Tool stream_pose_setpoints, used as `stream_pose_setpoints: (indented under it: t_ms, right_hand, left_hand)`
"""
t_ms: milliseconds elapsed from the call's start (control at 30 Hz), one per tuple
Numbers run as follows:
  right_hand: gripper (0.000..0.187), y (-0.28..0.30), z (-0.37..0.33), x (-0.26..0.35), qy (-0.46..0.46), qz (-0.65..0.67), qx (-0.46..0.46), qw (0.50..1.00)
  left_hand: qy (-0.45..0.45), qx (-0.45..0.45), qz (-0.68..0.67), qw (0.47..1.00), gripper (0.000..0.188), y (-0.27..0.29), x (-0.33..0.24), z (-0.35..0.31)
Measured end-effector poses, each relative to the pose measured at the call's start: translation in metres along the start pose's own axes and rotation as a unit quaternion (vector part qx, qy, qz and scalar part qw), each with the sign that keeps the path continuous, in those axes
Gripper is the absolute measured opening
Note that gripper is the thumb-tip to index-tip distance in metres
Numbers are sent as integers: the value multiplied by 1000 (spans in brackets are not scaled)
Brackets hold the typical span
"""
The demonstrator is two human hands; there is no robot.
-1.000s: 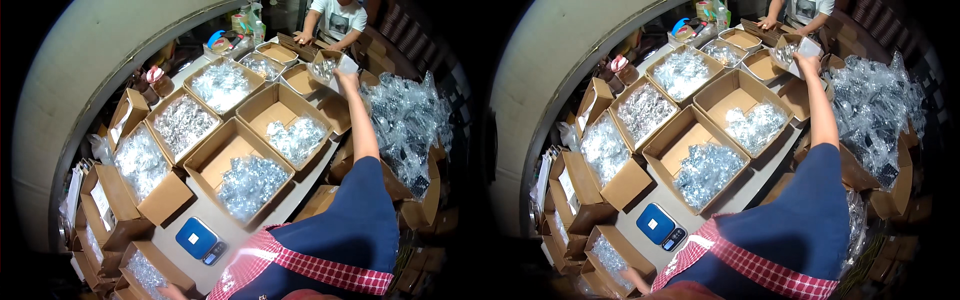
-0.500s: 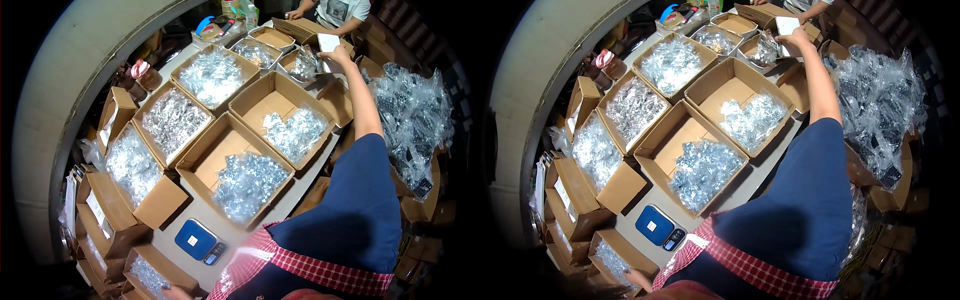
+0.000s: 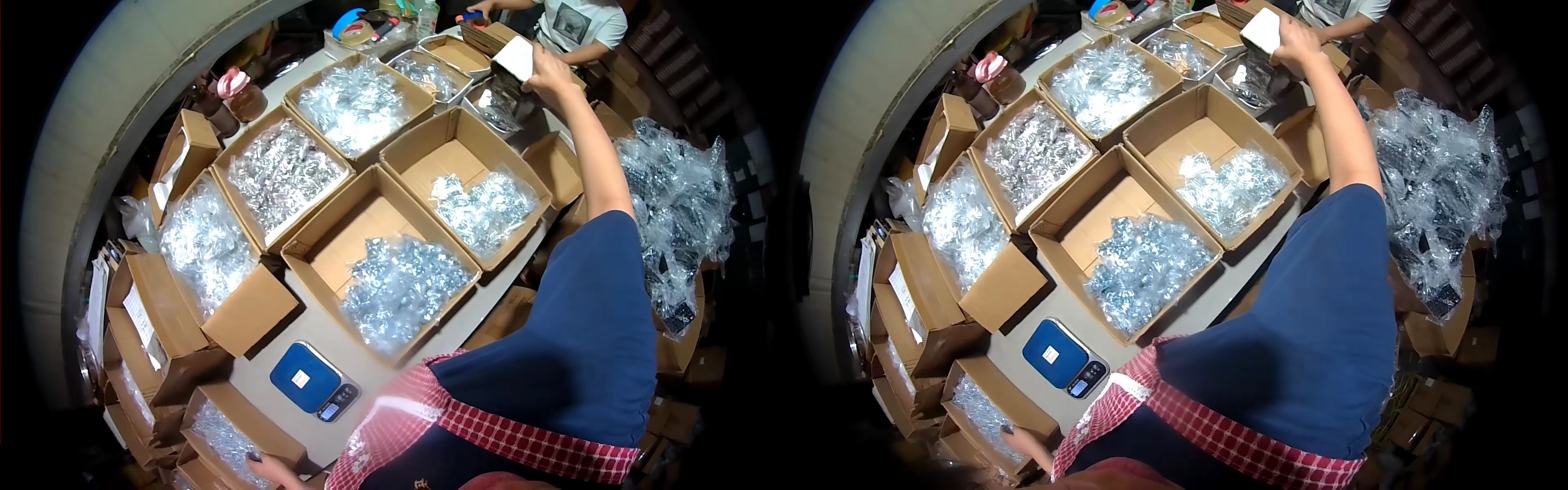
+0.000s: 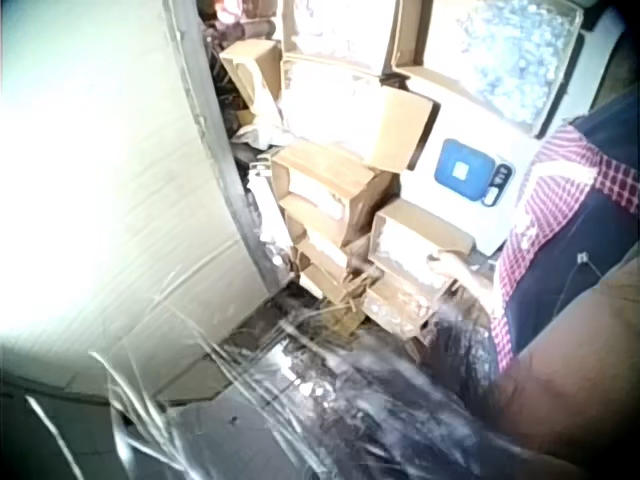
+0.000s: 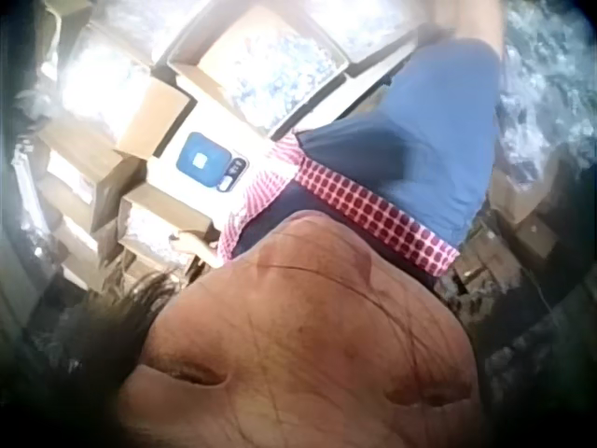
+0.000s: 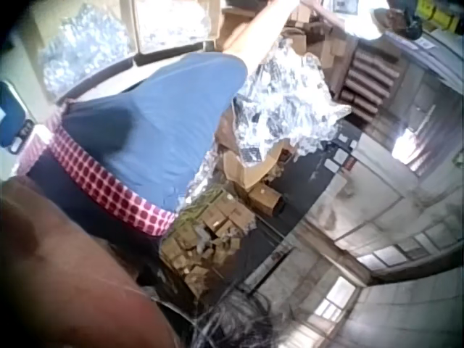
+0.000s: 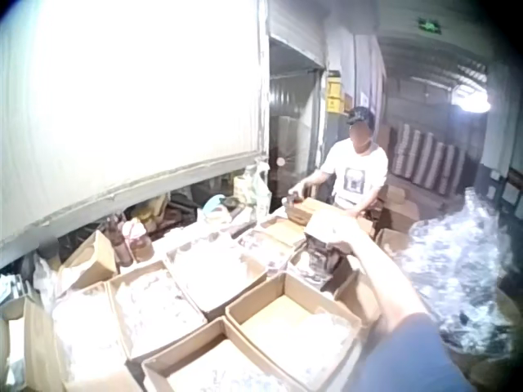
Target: The person places small metal items into plastic bags, weighs the bags on a digital scale, and puts the bags into cardboard boxes.
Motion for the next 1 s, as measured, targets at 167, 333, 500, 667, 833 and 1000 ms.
stream_pose_setpoints:
  t_ms: [167,333,500,667,833,1000]
  right_hand:
    - [91,24,-6,-32,-117,49,42,991]
    - [91,41,-19,-53,-142,89,-4,986]
    - [88,50,-32,-41,-92,82,-32,992]
    - [88,67,-47,-24,-98,101,-95,985]
    - [82,108,-81,-13,-169,281,-157,932]
    - [47,113,-117,6,-79,722,121,677]
  left_hand:
    - [-12,-1,18,1000,48,-6,16,4]
    - [-37,-2,31,999,48,-4,12,3]
    - [6,3,81,997,48,10,-29,-4]
    - [5,14,-42,999,49,2,-4,-1]
    - [-21,-5,12,1000,48,-2,-11,-1]
    - [-41,-57,-26,997,50,-9,7,3]
Point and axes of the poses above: each hand's wrist, its own z-axis towards the middle knuckle, its own y-axis out of the back of the hand, x = y × z, the point moved 3 cm from there along z, towards the middle knuckle, and after that the axes turned 11 degrees about -y, right-handed, at the moved point
